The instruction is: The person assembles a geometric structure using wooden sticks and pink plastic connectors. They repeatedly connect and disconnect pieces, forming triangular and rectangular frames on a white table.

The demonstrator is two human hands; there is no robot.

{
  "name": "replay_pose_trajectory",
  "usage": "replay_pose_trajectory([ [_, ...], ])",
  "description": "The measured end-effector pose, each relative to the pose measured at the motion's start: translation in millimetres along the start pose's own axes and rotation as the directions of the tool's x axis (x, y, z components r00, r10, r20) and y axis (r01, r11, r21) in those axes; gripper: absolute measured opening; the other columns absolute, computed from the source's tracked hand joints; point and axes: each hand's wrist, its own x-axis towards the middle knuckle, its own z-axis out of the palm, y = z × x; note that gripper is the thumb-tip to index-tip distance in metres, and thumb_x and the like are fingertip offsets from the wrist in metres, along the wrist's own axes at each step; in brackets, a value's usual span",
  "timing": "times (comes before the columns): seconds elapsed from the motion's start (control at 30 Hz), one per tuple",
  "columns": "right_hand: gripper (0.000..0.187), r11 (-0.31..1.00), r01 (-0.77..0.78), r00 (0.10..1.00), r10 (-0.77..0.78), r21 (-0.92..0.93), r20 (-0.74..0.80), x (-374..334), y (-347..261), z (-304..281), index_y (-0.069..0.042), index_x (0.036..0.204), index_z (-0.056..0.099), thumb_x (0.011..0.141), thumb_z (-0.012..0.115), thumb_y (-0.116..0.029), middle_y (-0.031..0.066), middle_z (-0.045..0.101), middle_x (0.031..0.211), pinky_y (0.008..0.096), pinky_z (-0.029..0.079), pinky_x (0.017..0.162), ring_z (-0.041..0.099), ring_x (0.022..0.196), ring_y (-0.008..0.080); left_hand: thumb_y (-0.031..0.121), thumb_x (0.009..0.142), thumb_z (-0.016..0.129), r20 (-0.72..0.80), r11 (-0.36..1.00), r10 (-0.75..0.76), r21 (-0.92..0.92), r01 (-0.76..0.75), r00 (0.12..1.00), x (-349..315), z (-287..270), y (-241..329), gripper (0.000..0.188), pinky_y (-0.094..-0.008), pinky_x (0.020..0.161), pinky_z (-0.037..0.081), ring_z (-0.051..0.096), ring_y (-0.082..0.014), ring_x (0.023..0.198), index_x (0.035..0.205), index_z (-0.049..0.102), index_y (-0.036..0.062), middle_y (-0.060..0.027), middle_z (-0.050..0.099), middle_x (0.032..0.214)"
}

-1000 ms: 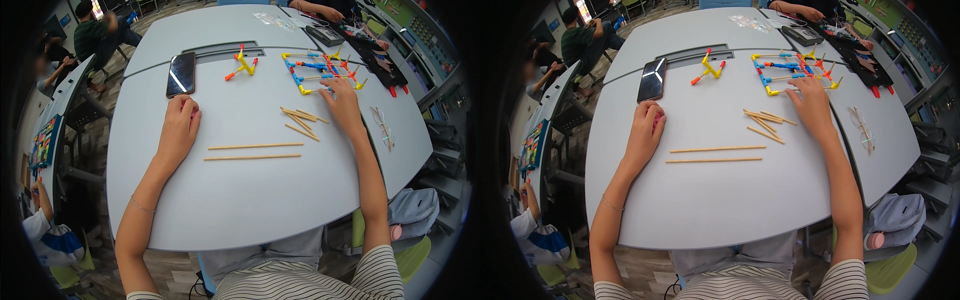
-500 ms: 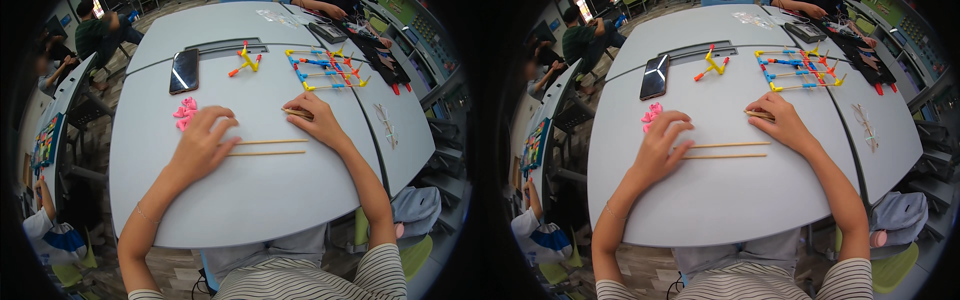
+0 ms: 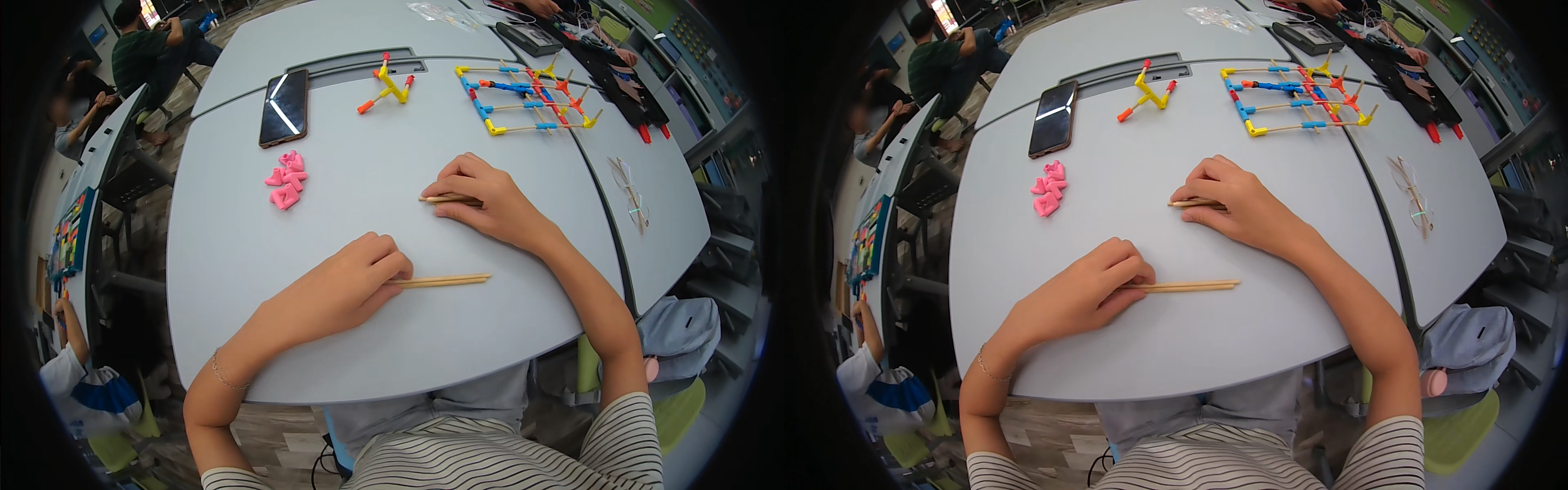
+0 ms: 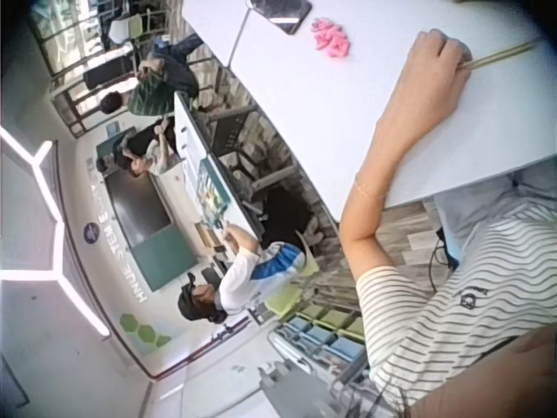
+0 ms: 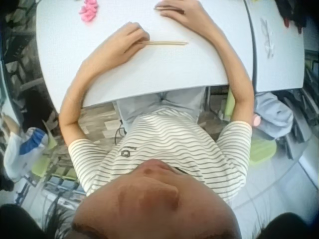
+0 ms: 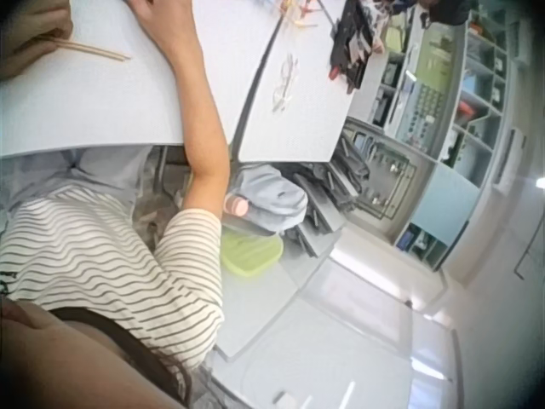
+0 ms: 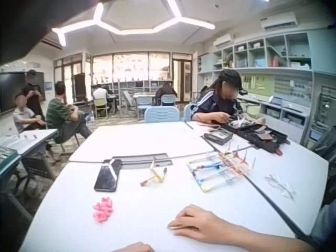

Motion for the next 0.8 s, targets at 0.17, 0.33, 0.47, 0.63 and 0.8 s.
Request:
replay_pose_trajectory([
  [0.17, 0.024, 1.0, -0.002, 1.0, 0.002, -0.02, -0.017, -2, 0, -6, -0.005, 0.108, 0.072, 0.086, 0.075, -0.014, 0.0086, 0.063, 0.104, 0.0335, 0.055, 0.083, 0.064, 0.097, 0.0222, 0.007, 0.09, 0.068, 0.088, 0.997, -0.071, -0.021, 0.073, 0.994, -4, -10, 4, 0.014, -0.0319, 0.073, 0.051, 0.057, -0.023, 0.09, 0.101, 0.06, 0.0036, -0.0085, 0.054, 0.099],
  [0.33, 0.023, 0.998, -0.023, 0.986, 0.013, -0.055, -0.164, -4, 13, -17, -0.004, 0.107, 0.072, 0.09, 0.071, -0.019, 0.0101, 0.068, 0.105, 0.0318, 0.053, 0.086, 0.066, 0.095, 0.0218, 0.011, 0.092, 0.068, 0.082, 0.975, -0.142, -0.159, 0.153, 0.986, -2, -16, -2, 0.018, -0.029, 0.073, 0.049, 0.056, -0.0159, 0.088, 0.107, 0.061, 0.0051, -0.0067, 0.056, 0.097],
  [0.47, 0.026, 0.993, -0.106, 0.899, 0.12, 0.058, -0.422, -5, 37, -30, 0.0, 0.106, 0.072, 0.098, 0.064, -0.023, 0.009, 0.072, 0.097, 0.0282, 0.052, 0.085, 0.067, 0.093, 0.017, 0.015, 0.097, 0.063, -0.254, 0.962, -0.194, -0.24, 0.132, 0.947, 0, -28, -27, 0.019, -0.0259, 0.079, 0.046, 0.055, -0.0107, 0.09, 0.113, 0.062, 0.0053, -0.0039, 0.06, 0.1],
  [0.63, 0.03, 0.96, -0.097, 0.826, 0.225, 0.264, -0.516, -5, 44, -30, 0.001, 0.105, 0.072, 0.102, 0.059, -0.026, 0.0078, 0.071, 0.097, 0.0276, 0.052, 0.085, 0.068, 0.093, 0.0148, 0.024, 0.103, 0.055, -0.543, 0.923, -0.302, -0.372, 0.098, 0.784, -5, -37, -50, 0.023, -0.025, 0.087, 0.045, 0.057, -0.0103, 0.095, 0.113, 0.062, 0.0039, -0.0022, 0.062, 0.104],
  [0.8, 0.029, 0.984, -0.055, 0.841, 0.136, 0.168, -0.523, -4, 38, -20, 0.0, 0.104, 0.072, 0.102, 0.059, -0.026, 0.0076, 0.071, 0.096, 0.0273, 0.052, 0.083, 0.068, 0.091, 0.0145, 0.026, 0.105, 0.054, -0.704, 0.953, -0.259, -0.296, 0.057, 0.661, -4, -40, -52, 0.026, -0.0253, 0.088, 0.044, 0.057, -0.0101, 0.098, 0.112, 0.063, 0.0034, -0.0027, 0.062, 0.101],
])
